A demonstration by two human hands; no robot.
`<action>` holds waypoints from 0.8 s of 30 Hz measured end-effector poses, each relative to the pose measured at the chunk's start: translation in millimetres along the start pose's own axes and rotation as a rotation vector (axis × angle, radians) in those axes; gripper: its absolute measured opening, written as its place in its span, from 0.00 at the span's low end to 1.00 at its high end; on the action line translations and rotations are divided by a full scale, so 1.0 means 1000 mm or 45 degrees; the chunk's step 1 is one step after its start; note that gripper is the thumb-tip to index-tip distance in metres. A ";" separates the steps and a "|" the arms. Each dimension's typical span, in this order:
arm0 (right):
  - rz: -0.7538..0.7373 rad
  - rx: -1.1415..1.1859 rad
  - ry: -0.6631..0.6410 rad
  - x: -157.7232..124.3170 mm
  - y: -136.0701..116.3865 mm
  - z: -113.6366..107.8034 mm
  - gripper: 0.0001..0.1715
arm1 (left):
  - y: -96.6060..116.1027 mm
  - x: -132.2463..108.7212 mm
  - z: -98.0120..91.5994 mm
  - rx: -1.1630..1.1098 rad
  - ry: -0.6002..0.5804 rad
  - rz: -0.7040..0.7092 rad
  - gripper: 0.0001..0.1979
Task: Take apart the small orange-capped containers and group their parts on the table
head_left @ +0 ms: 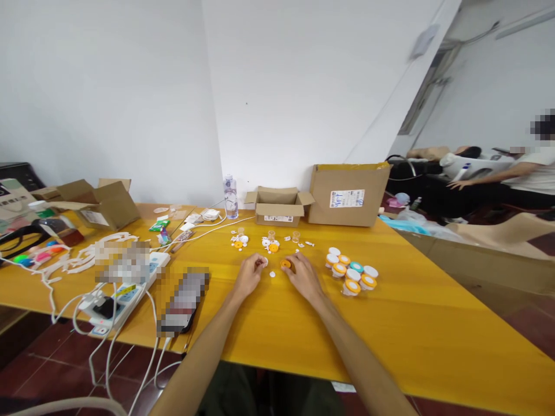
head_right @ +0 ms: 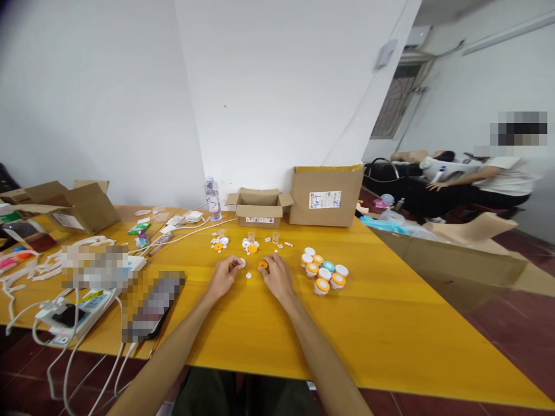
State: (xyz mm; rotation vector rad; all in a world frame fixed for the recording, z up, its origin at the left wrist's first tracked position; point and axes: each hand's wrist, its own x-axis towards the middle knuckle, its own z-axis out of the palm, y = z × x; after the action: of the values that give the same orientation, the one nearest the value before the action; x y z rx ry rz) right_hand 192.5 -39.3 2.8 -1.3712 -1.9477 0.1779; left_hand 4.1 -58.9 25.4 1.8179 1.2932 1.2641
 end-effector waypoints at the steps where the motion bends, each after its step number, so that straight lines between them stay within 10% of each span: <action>1: -0.012 0.004 -0.004 0.000 -0.002 0.000 0.09 | 0.000 0.000 0.000 0.000 0.001 0.004 0.06; 24: -0.400 0.251 -0.047 -0.005 -0.030 -0.001 0.09 | 0.008 -0.002 -0.001 0.013 -0.042 0.011 0.06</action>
State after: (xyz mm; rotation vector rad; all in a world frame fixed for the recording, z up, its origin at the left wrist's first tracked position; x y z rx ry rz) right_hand 171.5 -56.3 16.2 -0.9286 -2.0860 0.2384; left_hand 5.9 -63.6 31.5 1.8453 1.2776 1.2294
